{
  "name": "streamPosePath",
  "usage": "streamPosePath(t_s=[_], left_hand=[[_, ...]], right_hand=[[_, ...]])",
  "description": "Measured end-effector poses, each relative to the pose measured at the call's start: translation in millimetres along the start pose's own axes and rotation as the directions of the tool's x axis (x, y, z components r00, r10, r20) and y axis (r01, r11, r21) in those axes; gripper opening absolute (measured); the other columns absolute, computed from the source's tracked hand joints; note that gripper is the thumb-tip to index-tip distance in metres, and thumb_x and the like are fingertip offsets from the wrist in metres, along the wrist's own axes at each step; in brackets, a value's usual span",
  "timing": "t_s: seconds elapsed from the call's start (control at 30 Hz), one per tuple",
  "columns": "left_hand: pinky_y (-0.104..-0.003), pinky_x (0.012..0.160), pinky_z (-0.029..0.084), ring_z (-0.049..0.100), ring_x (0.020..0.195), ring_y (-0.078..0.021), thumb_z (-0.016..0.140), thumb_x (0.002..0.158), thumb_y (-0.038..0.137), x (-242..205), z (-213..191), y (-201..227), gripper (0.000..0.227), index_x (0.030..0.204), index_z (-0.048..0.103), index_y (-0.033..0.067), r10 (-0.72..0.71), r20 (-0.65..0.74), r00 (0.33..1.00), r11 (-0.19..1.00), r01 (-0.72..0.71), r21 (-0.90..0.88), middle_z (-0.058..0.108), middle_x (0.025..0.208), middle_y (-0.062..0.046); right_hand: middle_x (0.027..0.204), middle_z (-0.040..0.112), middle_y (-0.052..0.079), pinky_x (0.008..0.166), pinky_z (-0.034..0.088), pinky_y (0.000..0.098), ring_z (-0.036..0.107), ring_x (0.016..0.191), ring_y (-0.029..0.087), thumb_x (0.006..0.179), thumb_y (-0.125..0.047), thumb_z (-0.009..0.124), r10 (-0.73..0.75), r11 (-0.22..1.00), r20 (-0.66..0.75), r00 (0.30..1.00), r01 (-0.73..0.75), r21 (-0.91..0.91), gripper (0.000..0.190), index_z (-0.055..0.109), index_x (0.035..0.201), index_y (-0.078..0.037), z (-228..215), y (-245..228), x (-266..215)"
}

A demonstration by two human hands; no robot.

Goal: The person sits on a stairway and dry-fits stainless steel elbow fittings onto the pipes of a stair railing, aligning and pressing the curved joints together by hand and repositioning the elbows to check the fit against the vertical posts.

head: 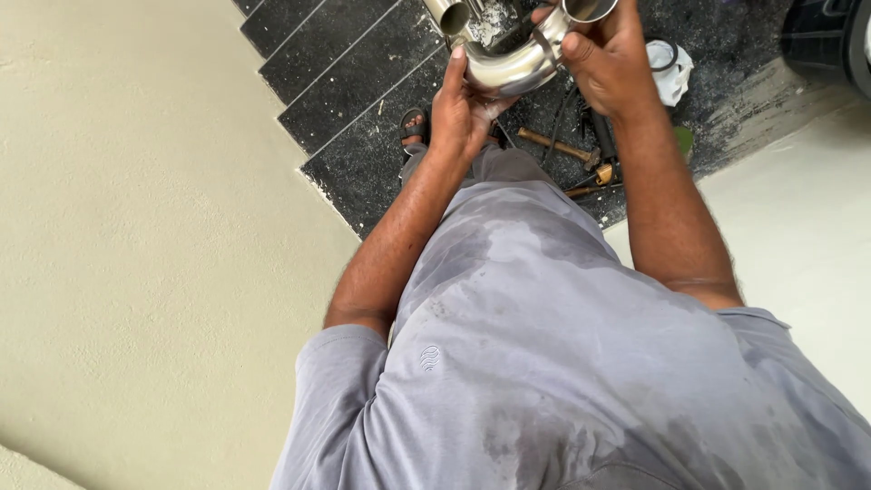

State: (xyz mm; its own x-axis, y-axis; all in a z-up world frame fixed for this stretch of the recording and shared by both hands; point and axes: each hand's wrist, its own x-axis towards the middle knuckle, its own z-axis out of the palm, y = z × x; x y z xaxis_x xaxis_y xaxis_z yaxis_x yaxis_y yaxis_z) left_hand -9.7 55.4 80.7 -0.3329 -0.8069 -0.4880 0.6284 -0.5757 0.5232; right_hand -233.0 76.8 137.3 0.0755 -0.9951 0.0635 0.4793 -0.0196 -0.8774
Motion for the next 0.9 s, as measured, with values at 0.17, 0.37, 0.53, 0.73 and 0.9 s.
streamPosePath(t_s=[0.17, 0.37, 0.53, 0.73, 0.9], left_hand=[[-0.065, 0.102, 0.059, 0.061, 0.126, -0.0445, 0.056, 0.1, 0.05, -7.2, 0.7, 7.3, 0.081, 0.141, 0.031, -0.0143, 0.007, -0.08, 0.997, 0.999, -0.004, 0.038, 0.049, 0.128, -0.037], [-0.068, 0.101, 0.057, 0.055, 0.129, -0.0433, 0.056, 0.097, 0.052, -8.5, 1.8, 9.4, 0.083, 0.142, 0.03, -0.0133, -0.008, -0.069, 0.998, 1.0, 0.01, 0.028, 0.043, 0.13, -0.034], [-0.066, 0.101, 0.058, 0.055, 0.129, -0.0431, 0.055, 0.098, 0.051, -11.7, 2.7, 10.8, 0.083, 0.142, 0.029, -0.0138, 0.001, -0.07, 0.998, 1.0, 0.001, 0.023, 0.043, 0.13, -0.034], [-0.064, 0.101, 0.059, 0.055, 0.13, -0.0427, 0.052, 0.099, 0.051, -19.1, 5.7, 15.5, 0.082, 0.143, 0.029, -0.0138, 0.003, -0.094, 0.996, 1.0, 0.0, 0.031, 0.044, 0.131, -0.035], [-0.061, 0.1, 0.06, 0.056, 0.13, -0.0449, 0.051, 0.101, 0.053, -17.6, 3.7, 10.3, 0.084, 0.143, 0.028, -0.0155, 0.009, -0.035, 0.999, 0.998, -0.007, 0.057, 0.045, 0.133, -0.037]], right_hand=[[0.138, 0.058, 0.011, 0.117, 0.058, 0.0423, 0.063, 0.133, 0.026, 0.109, -0.017, 0.084, -0.028, 0.979, 0.095, 0.995, 0.047, -0.197, 0.066, 0.035, 0.153, -0.009, 4.0, -1.2, 1.3], [0.144, 0.059, 0.014, 0.116, 0.062, 0.0419, 0.066, 0.137, 0.025, 0.102, -0.009, 0.089, 0.022, 0.957, 0.19, 0.982, 0.035, -0.287, 0.085, 0.023, 0.155, -0.01, 0.9, -4.2, -0.3], [0.14, 0.065, 0.016, 0.115, 0.06, 0.0397, 0.067, 0.132, 0.024, 0.095, -0.009, 0.092, 0.089, 0.97, 0.122, 0.989, -0.058, -0.237, 0.077, 0.038, 0.149, -0.005, 3.5, -3.8, -1.7], [0.134, 0.07, 0.017, 0.116, 0.06, 0.0406, 0.069, 0.13, 0.025, 0.093, -0.013, 0.091, 0.114, 0.97, 0.1, 0.988, -0.089, -0.228, 0.072, 0.046, 0.148, -0.004, 10.6, -1.5, -3.2], [0.134, 0.069, 0.018, 0.116, 0.06, 0.0434, 0.069, 0.13, 0.027, 0.096, -0.017, 0.091, 0.087, 0.983, 0.075, 0.993, -0.074, -0.167, 0.069, 0.047, 0.147, -0.004, 11.4, 3.7, -4.3]])
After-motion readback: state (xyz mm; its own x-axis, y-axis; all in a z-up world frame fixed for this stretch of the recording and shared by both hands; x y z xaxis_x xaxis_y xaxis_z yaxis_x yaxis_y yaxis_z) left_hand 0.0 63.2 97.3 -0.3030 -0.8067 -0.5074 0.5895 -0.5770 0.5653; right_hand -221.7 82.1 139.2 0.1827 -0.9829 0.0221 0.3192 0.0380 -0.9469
